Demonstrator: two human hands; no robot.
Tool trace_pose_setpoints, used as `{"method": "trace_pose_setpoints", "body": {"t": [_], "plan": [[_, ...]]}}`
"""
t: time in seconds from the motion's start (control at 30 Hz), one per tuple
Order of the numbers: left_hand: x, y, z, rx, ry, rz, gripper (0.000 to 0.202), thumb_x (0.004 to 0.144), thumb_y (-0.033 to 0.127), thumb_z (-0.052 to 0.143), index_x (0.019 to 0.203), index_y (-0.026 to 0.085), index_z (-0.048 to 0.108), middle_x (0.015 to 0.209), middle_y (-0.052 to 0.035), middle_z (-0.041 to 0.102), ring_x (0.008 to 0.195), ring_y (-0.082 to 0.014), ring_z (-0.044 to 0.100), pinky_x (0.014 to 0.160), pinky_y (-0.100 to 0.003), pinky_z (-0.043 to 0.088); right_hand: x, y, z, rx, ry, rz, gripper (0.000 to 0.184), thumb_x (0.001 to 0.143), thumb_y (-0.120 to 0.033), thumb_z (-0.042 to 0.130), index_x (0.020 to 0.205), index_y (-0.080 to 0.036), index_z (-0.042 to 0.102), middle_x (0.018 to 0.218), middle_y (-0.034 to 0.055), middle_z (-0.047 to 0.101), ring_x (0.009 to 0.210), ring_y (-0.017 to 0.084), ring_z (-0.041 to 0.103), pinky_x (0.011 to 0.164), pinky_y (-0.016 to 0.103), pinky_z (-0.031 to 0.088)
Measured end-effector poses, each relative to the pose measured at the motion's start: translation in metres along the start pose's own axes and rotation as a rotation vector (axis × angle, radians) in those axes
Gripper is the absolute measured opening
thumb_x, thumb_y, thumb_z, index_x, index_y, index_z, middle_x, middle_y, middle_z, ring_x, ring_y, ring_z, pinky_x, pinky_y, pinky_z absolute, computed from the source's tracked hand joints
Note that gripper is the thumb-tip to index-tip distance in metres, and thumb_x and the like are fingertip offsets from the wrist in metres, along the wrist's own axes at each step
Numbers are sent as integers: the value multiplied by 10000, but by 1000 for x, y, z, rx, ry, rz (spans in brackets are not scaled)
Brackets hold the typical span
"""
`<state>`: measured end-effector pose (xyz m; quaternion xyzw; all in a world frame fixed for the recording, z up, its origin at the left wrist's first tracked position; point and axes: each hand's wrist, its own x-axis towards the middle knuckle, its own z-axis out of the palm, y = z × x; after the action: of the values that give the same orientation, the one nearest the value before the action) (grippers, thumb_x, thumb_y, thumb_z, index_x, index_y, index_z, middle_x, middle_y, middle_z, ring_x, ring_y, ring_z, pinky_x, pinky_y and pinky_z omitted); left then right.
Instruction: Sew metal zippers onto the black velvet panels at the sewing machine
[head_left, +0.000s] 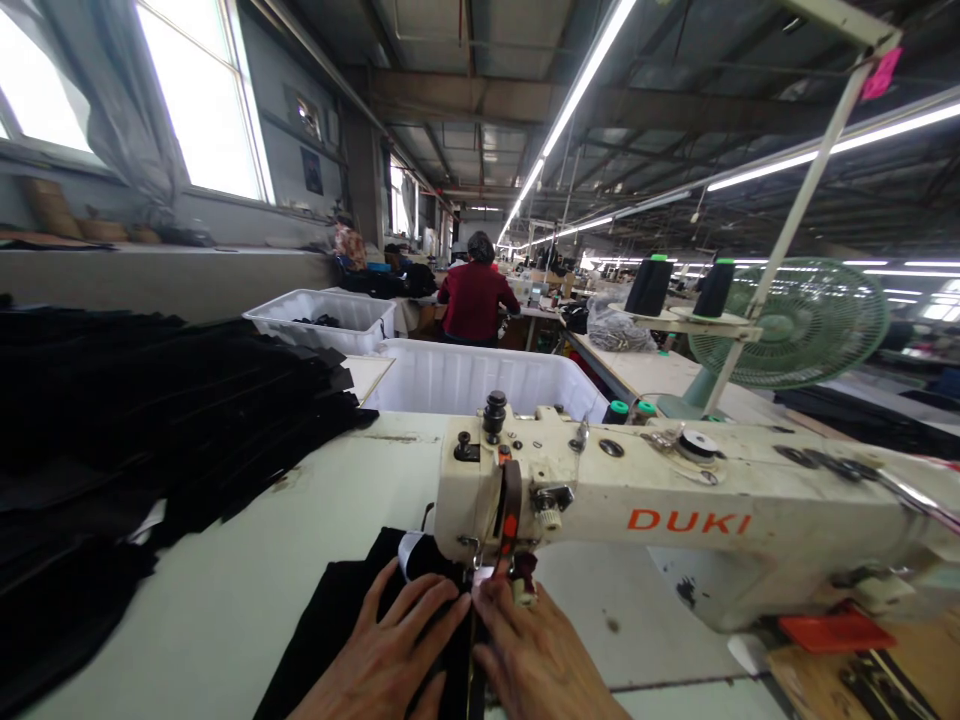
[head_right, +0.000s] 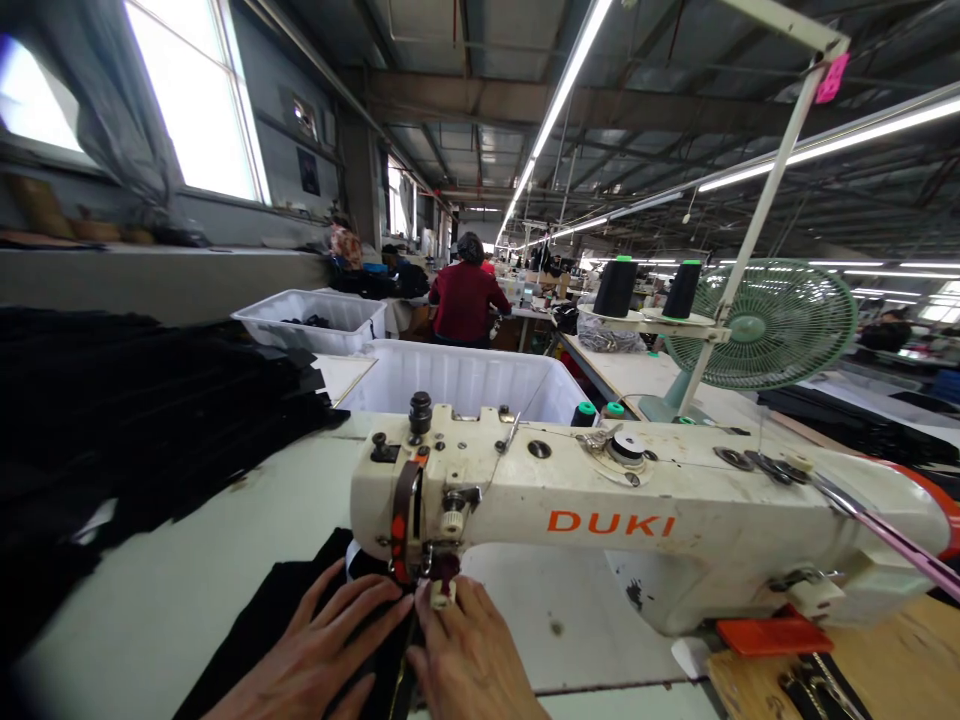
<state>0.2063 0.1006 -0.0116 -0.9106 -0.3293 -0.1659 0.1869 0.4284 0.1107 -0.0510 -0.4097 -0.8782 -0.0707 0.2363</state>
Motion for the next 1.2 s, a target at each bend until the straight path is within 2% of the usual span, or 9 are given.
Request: {"method": "trace_pose_setpoints", "body": {"t": [0.1, 0.27, 0.4, 0.57, 0.67, 0.8, 1.03, 1.13, 1.2], "plan": [[1, 0, -1, -21, 6, 37, 549, 784, 121, 558, 1317, 250, 594, 1271, -2, 674, 1184, -183, 602, 1159, -350, 358, -1, -1, 0, 8, -7, 2, 520, 863, -245, 689, 1348, -152, 525, 1257, 91, 654, 1088, 310, 630, 923, 422, 578], [2, 0, -8, -57, -10, 42, 600, 788, 118, 551, 1370, 264, 549, 1302, -1, 658, 1191, -179, 603, 1102, -328, 435, -2, 0, 2, 19, 13, 0, 542, 851, -255, 714, 1347, -149, 522, 1250, 91, 659, 1069, 303, 642, 918, 418, 581], [5, 0, -10, -80, 9, 12, 602, 773, 132, 553, 1366, 235, 557, 1313, -17, 651, 1206, -210, 601, 1092, -367, 457, -1, 1, 3, -7, 24, -15, 549, 851, -275, 722, 1341, -124, 527, 1257, 114, 659, 1034, 305, 661, 913, 437, 587], [5, 0, -7, -22, 0, 20, 541, 782, 119, 530, 1313, 187, 605, 1307, -40, 657, 1199, -209, 612, 1043, -345, 505, 1, 1, -1, -64, 36, -25, 540, 823, -298, 757, 1298, -121, 570, 1233, 132, 673, 1032, 335, 667, 892, 465, 600], [3, 1, -6, -57, -21, 42, 566, 784, 117, 532, 1342, 198, 580, 1323, -42, 646, 1217, -201, 602, 1092, -373, 454, 0, 3, -1, -69, 45, -37, 539, 821, -308, 757, 1295, -129, 572, 1214, 138, 683, 1010, 337, 678, 869, 481, 607], [1, 4, -4, -57, -38, -1, 565, 804, 112, 534, 1364, 180, 561, 1349, -61, 625, 1246, -214, 583, 1112, -423, 416, -2, 7, -3, -19, 1, -14, 517, 833, -250, 731, 1316, -183, 559, 1229, 86, 681, 1068, 323, 657, 915, 492, 589], [1, -2, 15, -202, -77, -83, 573, 889, 154, 526, 1454, 222, 455, 1432, -60, 552, 1319, -237, 516, 1123, -492, 373, 0, 7, -10, 47, -63, 56, 532, 873, -179, 655, 1381, -222, 505, 1300, 90, 630, 1185, 289, 595, 1005, 487, 536], [-5, 1, 7, -244, -146, -99, 538, 954, 192, 494, 1481, 251, 402, 1487, -59, 490, 1378, -235, 441, 1140, -537, 325, -6, -4, -23, 41, -47, 80, 515, 876, -128, 599, 1379, -186, 504, 1330, 138, 597, 1235, 305, 557, 1028, 511, 511], [-15, 11, -5, -181, -175, -85, 525, 991, 294, 484, 1498, 223, 368, 1522, -82, 434, 1408, -260, 391, 1127, -549, 340, -23, -14, -32, 58, 10, 103, 480, 886, -97, 517, 1363, -147, 503, 1348, 171, 572, 1254, 300, 543, 1024, 496, 517]]}}
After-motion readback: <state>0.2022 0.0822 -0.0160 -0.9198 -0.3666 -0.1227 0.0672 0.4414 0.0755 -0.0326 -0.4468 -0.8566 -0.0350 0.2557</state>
